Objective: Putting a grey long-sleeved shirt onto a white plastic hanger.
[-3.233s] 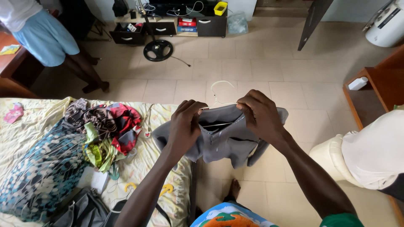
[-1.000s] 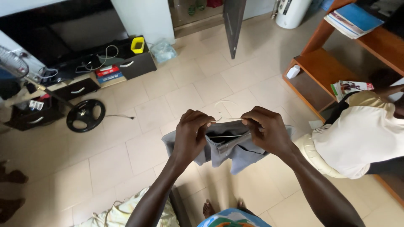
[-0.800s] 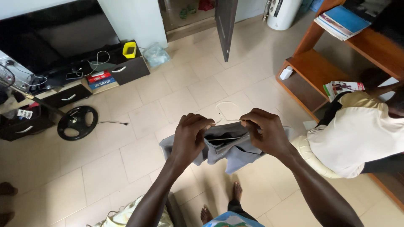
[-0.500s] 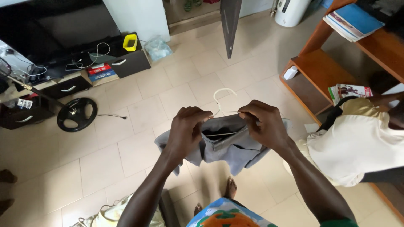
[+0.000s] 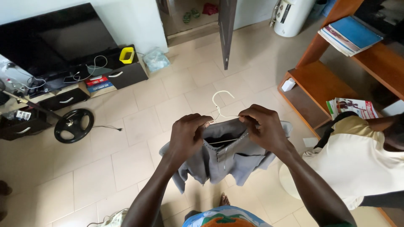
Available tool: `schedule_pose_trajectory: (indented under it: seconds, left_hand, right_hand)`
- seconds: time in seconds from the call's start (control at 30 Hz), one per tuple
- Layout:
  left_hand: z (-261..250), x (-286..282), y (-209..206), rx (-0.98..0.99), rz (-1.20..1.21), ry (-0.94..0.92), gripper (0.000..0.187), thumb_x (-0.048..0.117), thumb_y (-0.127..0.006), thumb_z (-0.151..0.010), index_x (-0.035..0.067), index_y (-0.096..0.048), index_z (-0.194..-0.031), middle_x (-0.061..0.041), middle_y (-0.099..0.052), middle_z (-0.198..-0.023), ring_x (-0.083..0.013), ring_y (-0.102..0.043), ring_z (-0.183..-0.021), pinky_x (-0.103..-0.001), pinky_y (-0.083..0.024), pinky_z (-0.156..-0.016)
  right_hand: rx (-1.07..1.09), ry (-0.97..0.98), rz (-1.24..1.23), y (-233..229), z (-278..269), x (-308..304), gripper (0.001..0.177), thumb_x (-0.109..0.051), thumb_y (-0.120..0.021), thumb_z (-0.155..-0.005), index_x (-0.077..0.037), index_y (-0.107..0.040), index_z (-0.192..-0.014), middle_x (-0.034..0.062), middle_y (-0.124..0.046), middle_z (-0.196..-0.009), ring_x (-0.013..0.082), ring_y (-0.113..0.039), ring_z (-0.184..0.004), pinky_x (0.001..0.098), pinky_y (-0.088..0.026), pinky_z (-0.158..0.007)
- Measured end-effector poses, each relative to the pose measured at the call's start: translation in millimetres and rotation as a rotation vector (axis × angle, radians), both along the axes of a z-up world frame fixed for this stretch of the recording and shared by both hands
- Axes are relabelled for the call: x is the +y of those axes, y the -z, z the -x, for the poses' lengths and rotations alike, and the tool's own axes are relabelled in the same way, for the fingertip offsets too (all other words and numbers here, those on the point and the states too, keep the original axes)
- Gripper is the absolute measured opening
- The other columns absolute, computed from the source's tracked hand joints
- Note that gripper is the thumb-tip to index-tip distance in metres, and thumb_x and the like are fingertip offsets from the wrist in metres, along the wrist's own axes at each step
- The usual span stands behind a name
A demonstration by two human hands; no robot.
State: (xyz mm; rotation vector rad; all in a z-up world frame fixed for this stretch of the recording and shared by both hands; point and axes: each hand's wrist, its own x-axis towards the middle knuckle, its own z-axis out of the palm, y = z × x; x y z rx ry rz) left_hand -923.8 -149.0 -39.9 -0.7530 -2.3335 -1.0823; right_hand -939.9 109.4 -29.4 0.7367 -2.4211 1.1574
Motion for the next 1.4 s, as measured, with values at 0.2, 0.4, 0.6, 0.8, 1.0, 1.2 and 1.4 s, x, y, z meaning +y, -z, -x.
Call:
schedule_pose_trajectory:
  seconds: [0.2, 0.4, 0.6, 0.8, 1.0, 1.2, 1.4]
  left_hand:
    - [24.1, 26.6, 2.5, -0.052, 0.028, -0.006, 0.040, -0.009, -0.060, -0.074, 0.008, -0.075, -0.107, -0.010, -0.073, -0.087, -0.0287, -0.070, -0.077, -0.039, -0.054, -0.067]
    - [50.3, 43.2, 4.1, 0.015, 0.022, 0.000, 0.035, -0.008, -0.061, -0.076, 0.008, -0.074, -0.104, -0.009, -0.073, -0.087, -0.0289, -0.069, -0.080, -0.040, -0.054, -0.070]
    - [82.9, 55.9, 9.8, 0.066, 0.000, -0.038, 0.028, -0.009, -0.064, -0.077, 0.008, -0.073, -0.097, -0.006, -0.072, -0.083, -0.0255, -0.064, -0.080, -0.040, -0.044, -0.075]
    - [126.5, 61.7, 2.3, 0.145, -0.030, 0.034, 0.028, -0.011, -0.066, -0.076, 0.008, -0.073, -0.096, -0.003, -0.072, -0.085, -0.0233, -0.060, -0.086, -0.038, -0.042, -0.079]
    - [172.6, 49.0, -0.1, 0.179, -0.111, 0.040, 0.033, -0.014, -0.064, -0.073, 0.008, -0.074, -0.095, -0.006, -0.067, -0.093, -0.0246, -0.060, -0.089, -0.037, -0.046, -0.078]
    - [225.8, 15.7, -2.5, 0.163, -0.093, 0.067, 0.035, -0.016, -0.061, -0.069, 0.007, -0.074, -0.093, -0.006, -0.067, -0.090, -0.0244, -0.061, -0.087, -0.038, -0.049, -0.079]
    - [263.4, -16.5, -6.7, 0.155, -0.106, 0.072, 0.037, -0.016, -0.059, -0.069, 0.005, -0.074, -0.095, -0.007, -0.069, -0.087, -0.0259, -0.062, -0.087, -0.039, -0.048, -0.080]
  right_hand:
    - [0.003, 0.022, -0.001, 2.2, 20.2, 25.7, 0.019, 0.010, -0.069, -0.084, -0.002, -0.072, -0.099, 0.0072, -0.071, -0.087, 0.0151, -0.064, -0.063, 0.0290, -0.049, -0.049]
    - [0.058, 0.051, 0.002, 5.5, 40.8, 39.0, 0.021, 0.011, -0.067, -0.083, -0.002, -0.072, -0.099, 0.0075, -0.071, -0.087, 0.0156, -0.065, -0.065, 0.0301, -0.049, -0.051]
    - [0.045, 0.083, 0.010, 8.4, 56.5, 46.0, 0.025, 0.013, -0.065, -0.081, -0.003, -0.071, -0.099, 0.0072, -0.068, -0.086, 0.0155, -0.064, -0.065, 0.0288, -0.049, -0.052]
    - [0.097, 0.206, -0.013, -4.7, 74.2, 43.8, 0.013, 0.006, -0.071, -0.087, -0.003, -0.071, -0.097, 0.0073, -0.070, -0.085, 0.0148, -0.062, -0.060, 0.0279, -0.048, -0.052]
    - [0.165, 0.203, -0.018, -13.3, 115.4, 29.3, 0.011, 0.004, -0.070, -0.088, -0.003, -0.071, -0.097, 0.0081, -0.069, -0.084, 0.0138, -0.064, -0.062, 0.0277, -0.049, -0.053]
    - [0.123, 0.249, -0.022, -19.1, 162.9, -3.2, 0.008, 0.001, -0.073, -0.089, -0.003, -0.072, -0.096, 0.0087, -0.068, -0.079, 0.0158, -0.061, -0.057, 0.0294, -0.046, -0.050]
    - [0.159, 0.183, 0.007, -20.4, 207.7, -34.2, 0.008, 0.001, -0.071, -0.091, -0.002, -0.071, -0.099, 0.0083, -0.068, -0.082, 0.0139, -0.061, -0.061, 0.0278, -0.050, -0.053]
